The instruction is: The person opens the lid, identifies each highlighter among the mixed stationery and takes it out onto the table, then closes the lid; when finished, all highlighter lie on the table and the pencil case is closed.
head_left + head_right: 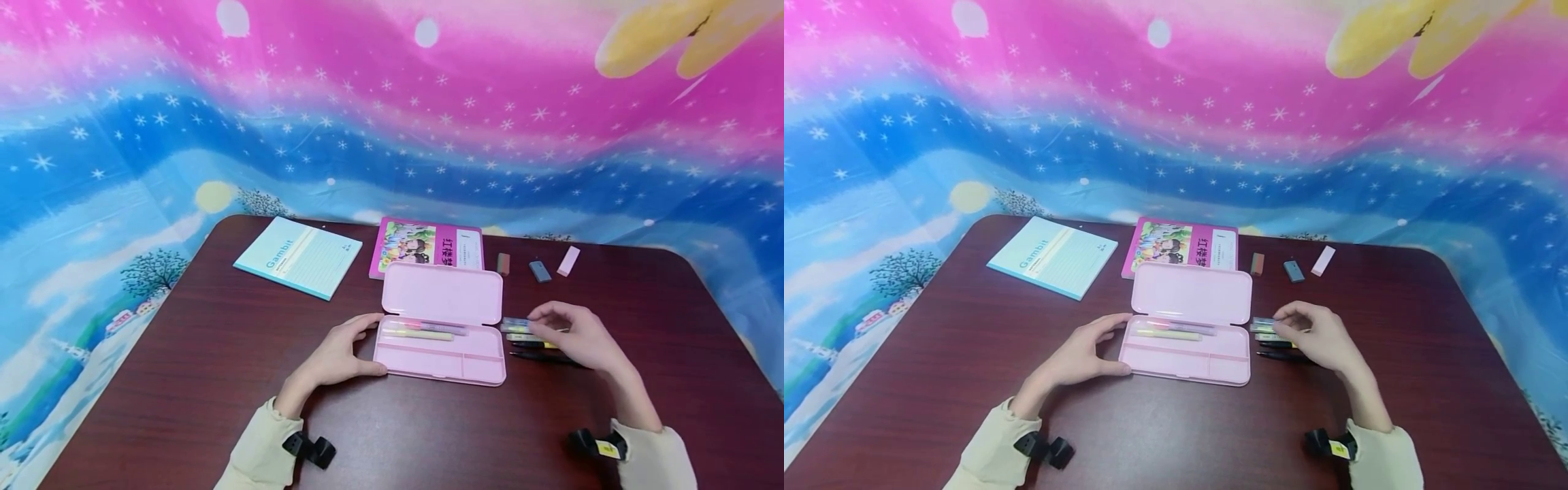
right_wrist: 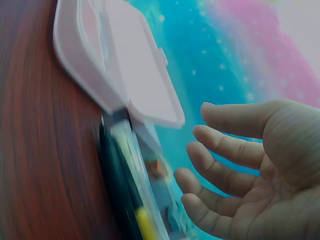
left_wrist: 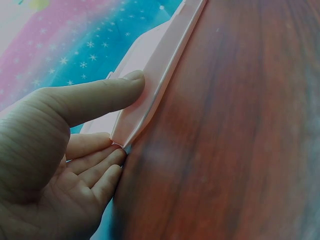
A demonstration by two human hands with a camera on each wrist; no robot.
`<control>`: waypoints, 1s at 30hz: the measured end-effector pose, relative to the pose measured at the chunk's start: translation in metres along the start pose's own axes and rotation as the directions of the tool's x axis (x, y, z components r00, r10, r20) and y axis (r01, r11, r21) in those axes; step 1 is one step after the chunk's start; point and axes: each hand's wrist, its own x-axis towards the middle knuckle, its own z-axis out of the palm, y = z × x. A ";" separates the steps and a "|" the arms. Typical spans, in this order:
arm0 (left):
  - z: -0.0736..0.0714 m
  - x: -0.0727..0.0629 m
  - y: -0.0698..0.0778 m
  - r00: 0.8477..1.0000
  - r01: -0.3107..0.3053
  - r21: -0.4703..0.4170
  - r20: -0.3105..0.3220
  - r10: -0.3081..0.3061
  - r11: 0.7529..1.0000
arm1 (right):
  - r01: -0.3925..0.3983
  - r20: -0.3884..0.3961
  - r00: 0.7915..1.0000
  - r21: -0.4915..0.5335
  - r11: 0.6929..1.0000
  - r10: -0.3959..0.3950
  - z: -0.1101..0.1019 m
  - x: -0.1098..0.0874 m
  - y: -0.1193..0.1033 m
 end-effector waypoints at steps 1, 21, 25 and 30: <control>0.000 0.000 0.000 1.000 0.001 -0.002 0.000 -0.001 1.000 | 0.006 0.005 1.000 0.007 1.000 -0.006 0.003 0.002 -0.003; 0.000 0.000 0.000 1.000 0.001 -0.002 0.004 -0.001 1.000 | 0.140 0.106 0.982 0.136 0.981 -0.154 0.050 0.036 -0.059; 0.000 0.000 0.000 1.000 0.000 -0.004 0.002 0.000 1.000 | 0.164 0.137 0.974 0.129 0.978 -0.181 0.062 0.038 -0.067; 0.000 0.000 0.000 1.000 -0.002 0.000 -0.004 0.002 1.000 | 0.155 0.201 0.964 0.112 0.981 -0.175 0.076 0.039 -0.072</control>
